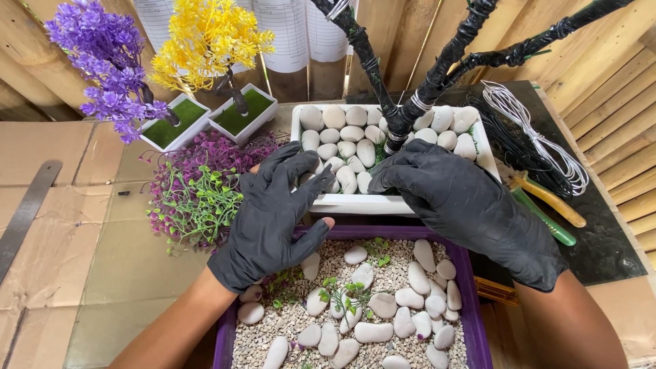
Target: The person arranges white stones and small artificial plants within a purple tray and a white rectangular pot containing a black tree trunk. They carefully place the stones around the base of the tree and among the greenery to create a decorative miniature landscape.
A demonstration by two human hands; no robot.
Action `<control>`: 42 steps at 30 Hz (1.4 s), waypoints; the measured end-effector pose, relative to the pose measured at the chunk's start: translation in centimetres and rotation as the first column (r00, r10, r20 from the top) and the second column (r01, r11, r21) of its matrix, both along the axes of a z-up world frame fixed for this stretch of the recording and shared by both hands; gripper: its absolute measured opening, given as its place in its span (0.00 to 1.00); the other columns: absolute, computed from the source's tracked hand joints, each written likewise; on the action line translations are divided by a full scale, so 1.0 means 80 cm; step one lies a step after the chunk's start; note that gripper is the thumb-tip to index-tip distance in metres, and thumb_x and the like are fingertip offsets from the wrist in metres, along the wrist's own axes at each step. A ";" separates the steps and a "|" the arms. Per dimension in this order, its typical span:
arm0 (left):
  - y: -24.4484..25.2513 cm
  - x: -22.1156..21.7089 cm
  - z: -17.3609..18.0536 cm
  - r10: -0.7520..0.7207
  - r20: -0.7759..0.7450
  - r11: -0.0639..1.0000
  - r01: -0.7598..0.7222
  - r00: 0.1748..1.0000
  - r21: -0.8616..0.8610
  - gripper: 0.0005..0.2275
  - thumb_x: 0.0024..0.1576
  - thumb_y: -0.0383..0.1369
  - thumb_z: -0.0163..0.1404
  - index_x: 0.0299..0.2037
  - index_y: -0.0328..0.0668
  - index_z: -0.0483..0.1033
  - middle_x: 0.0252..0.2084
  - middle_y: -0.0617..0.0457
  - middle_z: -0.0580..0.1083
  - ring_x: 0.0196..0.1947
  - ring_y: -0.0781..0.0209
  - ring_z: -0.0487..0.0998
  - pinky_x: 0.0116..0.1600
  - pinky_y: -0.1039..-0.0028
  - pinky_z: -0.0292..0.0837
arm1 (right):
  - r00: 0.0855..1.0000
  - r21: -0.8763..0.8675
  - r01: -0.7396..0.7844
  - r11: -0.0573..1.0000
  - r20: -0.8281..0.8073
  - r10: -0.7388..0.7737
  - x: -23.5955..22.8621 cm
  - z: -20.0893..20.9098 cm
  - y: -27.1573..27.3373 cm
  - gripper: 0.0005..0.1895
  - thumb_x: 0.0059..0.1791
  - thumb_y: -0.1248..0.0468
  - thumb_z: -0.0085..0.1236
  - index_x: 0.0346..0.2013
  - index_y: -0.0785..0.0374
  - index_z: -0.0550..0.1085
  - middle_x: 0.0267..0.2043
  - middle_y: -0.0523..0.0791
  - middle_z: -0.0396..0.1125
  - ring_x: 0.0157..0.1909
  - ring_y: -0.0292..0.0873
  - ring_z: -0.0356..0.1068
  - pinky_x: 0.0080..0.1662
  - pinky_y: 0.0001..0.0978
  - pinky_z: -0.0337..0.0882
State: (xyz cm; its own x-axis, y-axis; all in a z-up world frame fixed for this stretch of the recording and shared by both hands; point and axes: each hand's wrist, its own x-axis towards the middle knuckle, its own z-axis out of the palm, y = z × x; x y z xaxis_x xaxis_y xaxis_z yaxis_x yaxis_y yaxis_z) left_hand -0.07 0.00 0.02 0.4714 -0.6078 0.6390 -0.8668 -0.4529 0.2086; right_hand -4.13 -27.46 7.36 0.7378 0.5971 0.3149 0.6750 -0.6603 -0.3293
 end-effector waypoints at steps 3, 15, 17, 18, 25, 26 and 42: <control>0.000 0.000 -0.003 0.007 0.006 1.000 -0.007 1.000 0.010 0.25 0.59 0.46 0.49 0.65 0.46 0.67 0.63 0.42 0.66 0.70 0.32 0.64 0.62 0.44 0.57 | 0.999 0.032 -0.016 0.999 0.037 0.015 -0.003 0.000 0.000 0.18 0.48 0.78 0.44 0.48 0.60 0.75 0.50 0.46 0.74 0.51 0.48 0.72 0.50 0.41 0.72; 0.000 0.000 -0.001 -0.010 0.060 1.000 0.010 0.998 0.010 0.24 0.61 0.45 0.50 0.64 0.44 0.68 0.67 0.42 0.68 0.71 0.34 0.65 0.69 0.46 0.55 | 0.999 -0.075 0.023 0.997 0.042 -0.020 -0.002 -0.011 -0.004 0.25 0.44 0.78 0.48 0.53 0.58 0.77 0.56 0.49 0.73 0.56 0.53 0.72 0.54 0.47 0.72; -0.001 -0.001 -0.001 0.020 0.044 1.000 -0.020 0.999 -0.003 0.25 0.59 0.46 0.50 0.63 0.41 0.69 0.66 0.42 0.68 0.71 0.35 0.64 0.67 0.46 0.56 | 0.999 -0.085 0.046 0.995 0.009 -0.045 -0.007 -0.003 -0.004 0.25 0.46 0.77 0.48 0.55 0.56 0.76 0.57 0.48 0.72 0.58 0.52 0.71 0.51 0.45 0.73; 0.000 -0.001 -0.003 0.021 0.043 1.000 -0.021 0.999 -0.002 0.25 0.59 0.46 0.50 0.63 0.41 0.69 0.66 0.42 0.68 0.71 0.35 0.64 0.67 0.46 0.56 | 0.999 -0.085 0.045 0.995 0.009 -0.045 -0.012 0.006 -0.001 0.25 0.46 0.77 0.48 0.55 0.56 0.76 0.57 0.48 0.72 0.58 0.52 0.71 0.51 0.45 0.73; 0.003 0.001 -0.004 0.011 0.061 0.999 -0.009 0.998 -0.035 0.23 0.60 0.43 0.50 0.63 0.43 0.67 0.66 0.41 0.67 0.70 0.33 0.65 0.67 0.43 0.56 | 0.981 -0.102 0.183 0.978 0.084 -0.175 -0.035 0.032 0.007 0.14 0.51 0.68 0.54 0.51 0.55 0.74 0.47 0.44 0.72 0.48 0.48 0.72 0.41 0.45 0.74; 0.003 0.001 -0.005 -0.007 0.053 0.999 0.009 0.999 -0.038 0.22 0.60 0.42 0.50 0.62 0.44 0.68 0.66 0.40 0.67 0.70 0.32 0.64 0.67 0.42 0.56 | 0.977 -0.140 0.207 0.968 0.087 -0.196 -0.038 0.030 0.008 0.09 0.52 0.63 0.56 0.47 0.53 0.75 0.43 0.41 0.71 0.46 0.46 0.72 0.38 0.46 0.73; 0.012 -0.004 0.000 0.035 0.117 0.982 -0.013 0.993 -0.188 0.15 0.67 0.35 0.36 0.55 0.35 0.71 0.57 0.38 0.70 0.59 0.35 0.71 0.61 0.48 0.60 | 0.992 -0.109 -0.115 0.987 -0.056 0.109 -0.046 -0.082 0.045 0.05 0.52 0.69 0.50 0.39 0.55 0.72 0.30 0.42 0.65 0.29 0.44 0.66 0.32 0.43 0.66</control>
